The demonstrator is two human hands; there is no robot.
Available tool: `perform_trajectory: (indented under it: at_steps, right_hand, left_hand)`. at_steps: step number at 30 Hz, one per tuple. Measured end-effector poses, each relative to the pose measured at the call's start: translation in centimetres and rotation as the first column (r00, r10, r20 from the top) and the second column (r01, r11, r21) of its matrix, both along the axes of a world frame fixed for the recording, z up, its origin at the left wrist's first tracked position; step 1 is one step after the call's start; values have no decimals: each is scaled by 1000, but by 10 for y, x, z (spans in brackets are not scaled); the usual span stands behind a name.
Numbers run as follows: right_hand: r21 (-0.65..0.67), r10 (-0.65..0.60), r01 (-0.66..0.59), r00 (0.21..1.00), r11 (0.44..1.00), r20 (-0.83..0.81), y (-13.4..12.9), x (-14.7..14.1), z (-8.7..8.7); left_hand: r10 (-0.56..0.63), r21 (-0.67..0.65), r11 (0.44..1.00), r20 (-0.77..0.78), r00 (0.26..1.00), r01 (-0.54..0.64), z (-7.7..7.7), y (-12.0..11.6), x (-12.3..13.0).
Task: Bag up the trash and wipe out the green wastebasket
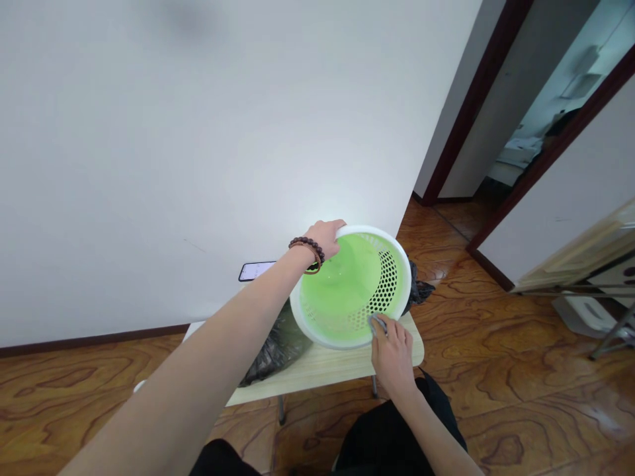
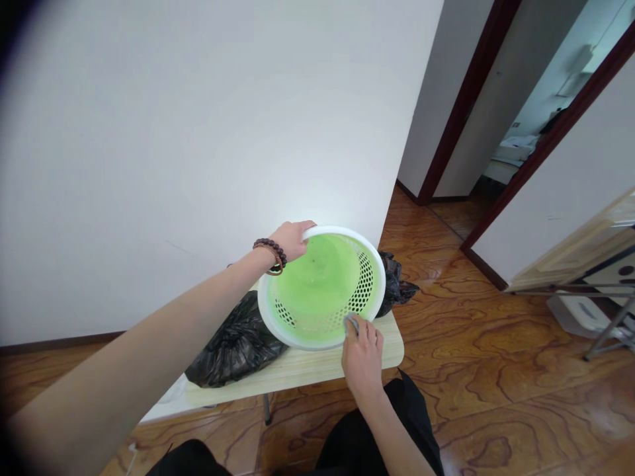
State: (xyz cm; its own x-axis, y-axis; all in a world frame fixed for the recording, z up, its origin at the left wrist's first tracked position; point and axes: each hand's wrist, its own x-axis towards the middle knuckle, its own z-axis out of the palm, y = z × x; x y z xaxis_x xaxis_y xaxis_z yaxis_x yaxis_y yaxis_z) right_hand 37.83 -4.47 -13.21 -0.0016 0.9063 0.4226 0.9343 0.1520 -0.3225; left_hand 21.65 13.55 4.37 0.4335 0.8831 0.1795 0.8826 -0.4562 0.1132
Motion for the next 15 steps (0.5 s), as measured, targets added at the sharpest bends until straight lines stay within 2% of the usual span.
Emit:
perform_trajectory:
  at_steps: [2,6,9,13,15]
  right_hand:
    - [21,-17,17,1000,1000,-26,-3,-9,1]
    - [1,149,-151,978,989,-143,-15,-40,6]
    - [-50,208,-214,974,976,-92,-13,-33,9]
    - [-43,56,-53,995,998,81,5,9,6]
    - [-25,-12,15,995,1000,99,10,17,5]
  left_hand:
    - [21,0,1000,18,1000,-21,-1,0,4]
    - [32,3,999,10,999,-32,-1,0,6]
    - [31,1,1000,1,1000,-31,0,-1,3]
    - [43,-11,999,-15,999,-43,0,-4,1]
    - [51,-22,998,-21,998,-51,1,-5,4]
